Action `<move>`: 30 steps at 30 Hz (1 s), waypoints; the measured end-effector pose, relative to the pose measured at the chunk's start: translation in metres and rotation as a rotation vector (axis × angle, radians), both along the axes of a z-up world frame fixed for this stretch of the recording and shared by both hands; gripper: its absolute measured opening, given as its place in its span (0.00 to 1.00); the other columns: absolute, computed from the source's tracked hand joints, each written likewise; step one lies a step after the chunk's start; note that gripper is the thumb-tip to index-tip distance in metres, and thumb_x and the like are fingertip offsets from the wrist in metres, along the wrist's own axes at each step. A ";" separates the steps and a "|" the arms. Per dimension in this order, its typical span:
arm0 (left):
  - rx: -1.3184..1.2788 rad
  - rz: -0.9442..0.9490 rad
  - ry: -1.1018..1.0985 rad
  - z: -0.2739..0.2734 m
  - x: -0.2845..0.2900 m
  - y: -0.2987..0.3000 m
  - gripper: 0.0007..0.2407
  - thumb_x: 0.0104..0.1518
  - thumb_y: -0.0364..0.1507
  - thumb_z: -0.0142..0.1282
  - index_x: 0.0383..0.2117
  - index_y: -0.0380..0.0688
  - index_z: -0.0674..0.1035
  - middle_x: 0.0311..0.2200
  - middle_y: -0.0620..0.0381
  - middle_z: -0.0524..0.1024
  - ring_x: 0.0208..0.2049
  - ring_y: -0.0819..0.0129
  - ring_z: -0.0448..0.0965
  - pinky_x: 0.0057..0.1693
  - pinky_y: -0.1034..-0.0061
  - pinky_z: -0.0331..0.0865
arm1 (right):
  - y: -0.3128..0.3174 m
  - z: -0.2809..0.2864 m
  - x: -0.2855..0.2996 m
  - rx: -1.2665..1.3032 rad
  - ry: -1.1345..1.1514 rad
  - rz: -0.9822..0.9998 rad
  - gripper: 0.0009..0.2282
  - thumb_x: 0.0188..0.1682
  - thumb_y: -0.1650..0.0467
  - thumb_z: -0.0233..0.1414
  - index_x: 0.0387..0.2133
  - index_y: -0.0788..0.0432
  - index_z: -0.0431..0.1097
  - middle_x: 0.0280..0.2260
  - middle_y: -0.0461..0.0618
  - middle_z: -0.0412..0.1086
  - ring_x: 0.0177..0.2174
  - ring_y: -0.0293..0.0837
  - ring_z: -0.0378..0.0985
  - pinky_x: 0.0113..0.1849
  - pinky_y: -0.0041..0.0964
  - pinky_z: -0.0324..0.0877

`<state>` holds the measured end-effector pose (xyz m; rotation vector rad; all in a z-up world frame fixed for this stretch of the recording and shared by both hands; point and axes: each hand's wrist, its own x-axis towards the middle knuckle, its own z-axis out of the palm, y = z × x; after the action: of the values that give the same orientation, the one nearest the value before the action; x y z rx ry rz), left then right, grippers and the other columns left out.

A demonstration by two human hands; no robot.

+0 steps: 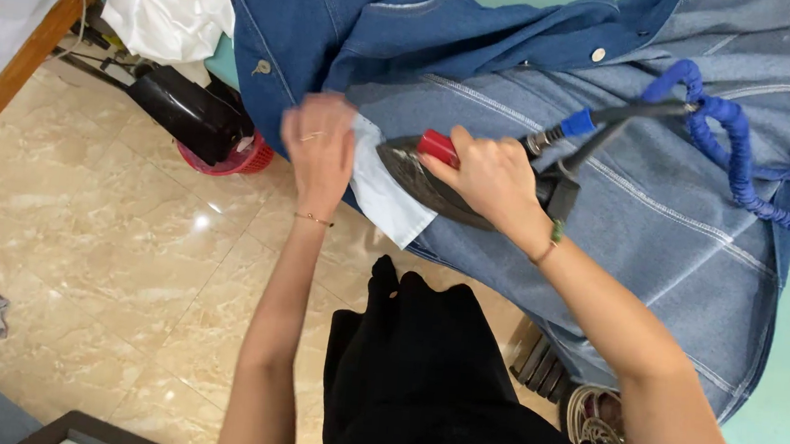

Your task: Ironing the seams and body of a denim garment on an ironing table using a professional steam iron.

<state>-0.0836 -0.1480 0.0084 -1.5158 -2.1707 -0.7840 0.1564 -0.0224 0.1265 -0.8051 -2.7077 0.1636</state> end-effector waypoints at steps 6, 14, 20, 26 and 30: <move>-0.324 -0.368 0.289 0.027 -0.034 0.021 0.20 0.56 0.28 0.56 0.57 0.48 0.80 0.59 0.63 0.73 0.65 0.62 0.62 0.65 0.58 0.56 | -0.005 0.007 0.035 -0.031 -0.099 -0.074 0.23 0.52 0.51 0.55 0.24 0.59 0.70 0.12 0.55 0.69 0.14 0.52 0.74 0.24 0.43 0.69; -0.437 -0.539 0.370 0.029 -0.065 0.007 0.15 0.63 0.34 0.57 0.56 0.51 0.80 0.53 0.64 0.74 0.65 0.63 0.64 0.70 0.54 0.56 | 0.002 0.008 0.022 -0.026 -0.091 -0.114 0.23 0.52 0.50 0.55 0.24 0.59 0.69 0.13 0.54 0.69 0.14 0.53 0.73 0.26 0.44 0.69; -0.390 -0.444 0.330 0.024 -0.056 -0.009 0.20 0.64 0.42 0.54 0.58 0.44 0.79 0.58 0.58 0.75 0.71 0.63 0.57 0.73 0.44 0.45 | 0.006 0.012 -0.005 -0.020 -0.065 -0.050 0.24 0.51 0.50 0.56 0.23 0.59 0.69 0.12 0.54 0.68 0.15 0.54 0.73 0.25 0.44 0.70; -0.400 -0.353 0.203 0.028 -0.046 -0.021 0.24 0.60 0.43 0.55 0.57 0.40 0.79 0.58 0.57 0.74 0.72 0.57 0.54 0.70 0.34 0.41 | 0.009 0.004 -0.034 0.014 -0.042 -0.011 0.24 0.51 0.51 0.57 0.21 0.59 0.69 0.11 0.54 0.67 0.14 0.53 0.73 0.23 0.43 0.70; -0.355 -0.265 0.220 0.025 -0.049 -0.023 0.21 0.62 0.41 0.56 0.57 0.41 0.79 0.58 0.59 0.73 0.72 0.58 0.54 0.70 0.33 0.41 | 0.012 0.001 -0.058 0.053 -0.007 0.005 0.24 0.50 0.51 0.57 0.21 0.59 0.69 0.11 0.54 0.67 0.14 0.52 0.73 0.22 0.43 0.70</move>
<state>-0.1324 -0.1707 0.0337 -1.9909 -2.0441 -0.2917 0.0988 -0.0101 0.1274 -0.7854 -2.7091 0.0902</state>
